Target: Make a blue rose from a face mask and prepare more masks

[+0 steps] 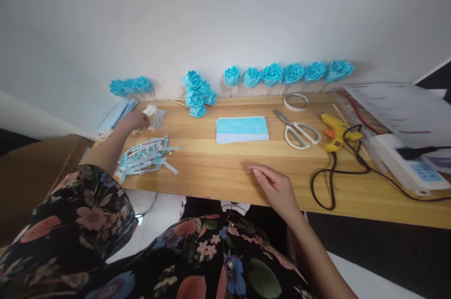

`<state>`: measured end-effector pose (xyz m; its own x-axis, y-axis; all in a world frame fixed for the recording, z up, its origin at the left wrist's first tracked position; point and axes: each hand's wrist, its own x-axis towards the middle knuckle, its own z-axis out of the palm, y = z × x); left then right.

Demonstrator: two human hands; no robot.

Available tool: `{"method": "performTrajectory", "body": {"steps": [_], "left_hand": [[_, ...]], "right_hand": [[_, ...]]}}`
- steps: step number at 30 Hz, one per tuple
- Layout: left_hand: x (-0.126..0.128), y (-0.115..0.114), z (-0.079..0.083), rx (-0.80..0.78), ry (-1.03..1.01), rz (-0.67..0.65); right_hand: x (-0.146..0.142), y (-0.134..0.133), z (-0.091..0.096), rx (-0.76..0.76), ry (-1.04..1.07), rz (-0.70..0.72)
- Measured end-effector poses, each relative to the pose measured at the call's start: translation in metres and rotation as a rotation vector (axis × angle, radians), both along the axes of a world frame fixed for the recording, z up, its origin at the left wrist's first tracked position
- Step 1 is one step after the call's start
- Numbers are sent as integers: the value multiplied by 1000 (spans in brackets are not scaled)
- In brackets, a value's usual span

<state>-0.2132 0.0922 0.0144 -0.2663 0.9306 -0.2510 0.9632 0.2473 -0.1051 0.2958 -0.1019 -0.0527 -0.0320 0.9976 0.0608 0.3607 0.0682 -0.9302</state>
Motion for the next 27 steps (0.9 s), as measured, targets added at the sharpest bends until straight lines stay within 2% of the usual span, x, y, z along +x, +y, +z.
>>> {"method": "performTrajectory", "body": {"steps": [3, 7, 13, 17, 20, 24, 27], "left_hand": [[5, -3, -2, 5, 79, 96], [6, -8, -5, 88, 92, 173], [6, -16, 0, 178, -22, 143], [15, -11, 5, 134, -69, 73], [19, -3, 4, 113, -84, 89], [13, 5, 2, 125, -120, 105], [4, 8, 4, 215, -123, 116]], "right_hand": [[-1, 0, 0, 7, -5, 7], [-3, 1, 3, 18, 6, 6], [-4, 1, 6, 23, 25, 6], [-3, 1, 2, 19, 13, 13], [-3, 1, -1, 26, 7, 12], [-2, 2, -1, 38, -9, 18], [-1, 1, -1, 38, -17, 23]]}}
